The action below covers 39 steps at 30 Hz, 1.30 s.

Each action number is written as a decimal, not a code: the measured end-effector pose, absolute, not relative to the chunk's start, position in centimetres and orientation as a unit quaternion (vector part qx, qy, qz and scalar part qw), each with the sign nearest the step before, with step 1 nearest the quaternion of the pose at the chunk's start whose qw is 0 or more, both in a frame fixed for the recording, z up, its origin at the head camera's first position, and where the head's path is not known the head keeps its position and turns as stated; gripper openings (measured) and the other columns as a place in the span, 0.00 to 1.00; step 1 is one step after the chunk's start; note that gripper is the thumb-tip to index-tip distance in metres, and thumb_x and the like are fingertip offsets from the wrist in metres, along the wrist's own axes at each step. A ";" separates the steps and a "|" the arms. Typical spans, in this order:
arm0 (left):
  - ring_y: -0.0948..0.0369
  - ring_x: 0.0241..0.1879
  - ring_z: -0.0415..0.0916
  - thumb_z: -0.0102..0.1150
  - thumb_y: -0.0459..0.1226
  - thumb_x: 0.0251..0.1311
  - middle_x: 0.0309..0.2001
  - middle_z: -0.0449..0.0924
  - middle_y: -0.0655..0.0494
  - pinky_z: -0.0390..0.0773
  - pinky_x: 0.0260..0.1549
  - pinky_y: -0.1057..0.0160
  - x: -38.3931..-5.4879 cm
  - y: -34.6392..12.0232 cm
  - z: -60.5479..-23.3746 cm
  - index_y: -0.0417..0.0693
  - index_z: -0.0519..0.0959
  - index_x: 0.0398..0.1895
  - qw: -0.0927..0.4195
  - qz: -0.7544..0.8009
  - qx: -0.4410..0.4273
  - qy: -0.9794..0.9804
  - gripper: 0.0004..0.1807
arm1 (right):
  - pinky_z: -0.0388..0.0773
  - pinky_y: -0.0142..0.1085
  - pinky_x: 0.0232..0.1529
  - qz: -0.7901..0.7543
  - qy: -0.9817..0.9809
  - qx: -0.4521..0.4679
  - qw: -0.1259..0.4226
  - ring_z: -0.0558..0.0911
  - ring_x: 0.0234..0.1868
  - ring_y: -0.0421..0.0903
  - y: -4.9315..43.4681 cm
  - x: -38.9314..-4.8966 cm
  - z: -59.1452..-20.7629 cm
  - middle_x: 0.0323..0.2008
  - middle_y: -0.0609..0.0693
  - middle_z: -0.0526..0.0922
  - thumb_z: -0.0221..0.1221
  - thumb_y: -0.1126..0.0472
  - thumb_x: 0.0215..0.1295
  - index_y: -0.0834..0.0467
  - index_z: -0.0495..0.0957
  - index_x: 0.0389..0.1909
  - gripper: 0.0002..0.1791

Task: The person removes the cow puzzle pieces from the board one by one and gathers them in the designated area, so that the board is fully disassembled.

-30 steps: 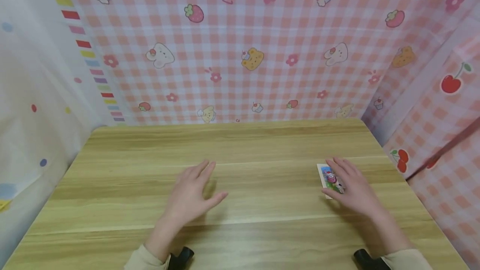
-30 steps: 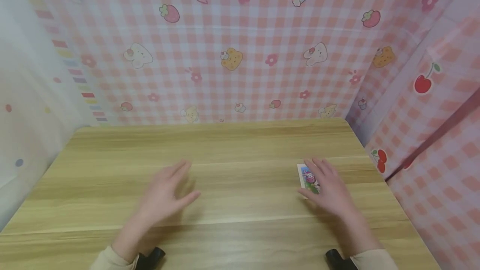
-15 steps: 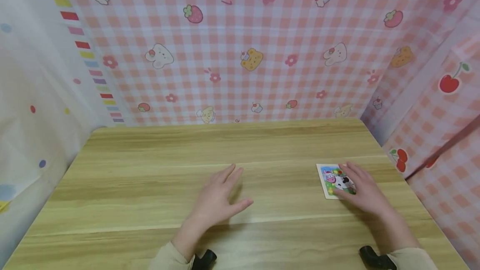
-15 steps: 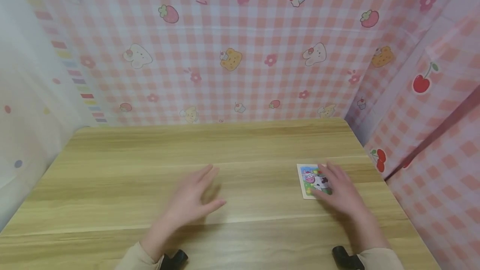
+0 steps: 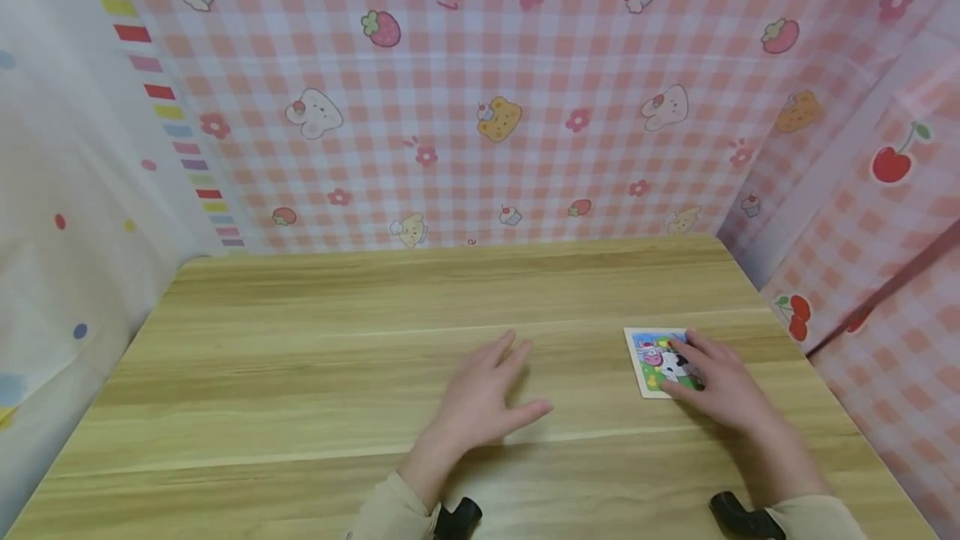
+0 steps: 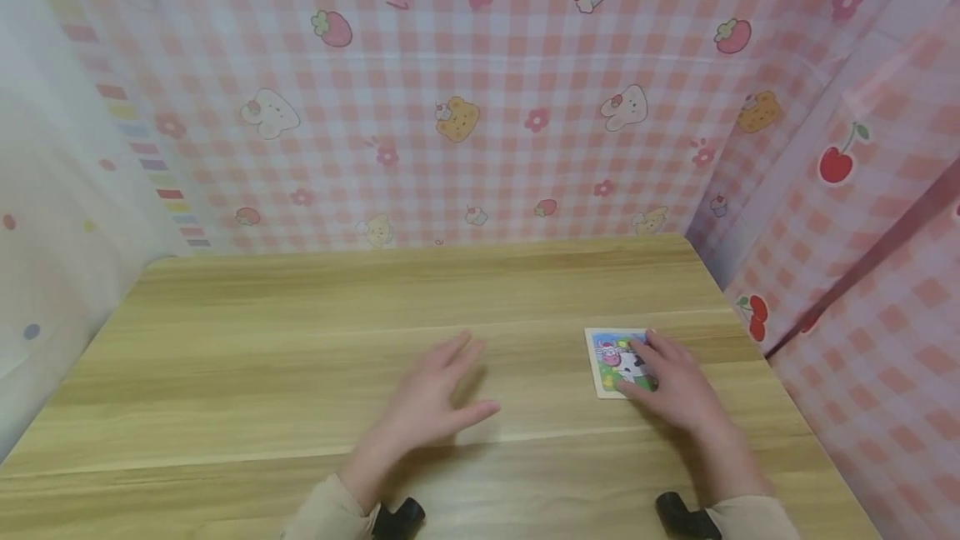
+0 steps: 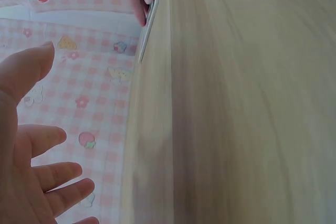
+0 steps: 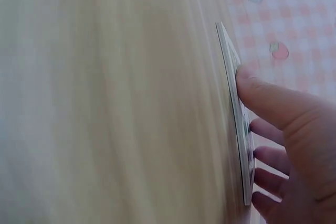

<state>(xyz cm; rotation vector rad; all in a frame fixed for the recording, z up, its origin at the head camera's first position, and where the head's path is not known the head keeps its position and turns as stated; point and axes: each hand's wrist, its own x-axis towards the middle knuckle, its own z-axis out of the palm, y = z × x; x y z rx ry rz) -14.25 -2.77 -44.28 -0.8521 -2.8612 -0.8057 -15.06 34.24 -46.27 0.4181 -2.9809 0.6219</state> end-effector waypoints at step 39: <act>0.40 0.72 0.53 0.63 0.54 0.58 0.73 0.57 0.37 0.51 0.70 0.41 -15.6 -3.8 -47.0 0.50 0.71 0.70 0.000 -0.287 -0.218 -0.933 0.38 | 0.69 0.57 0.53 0.168 -0.971 0.153 0.080 0.71 0.55 0.61 19.2 -17.0 -47.0 0.63 0.60 0.75 0.71 0.42 0.53 0.53 0.80 0.60 0.35</act>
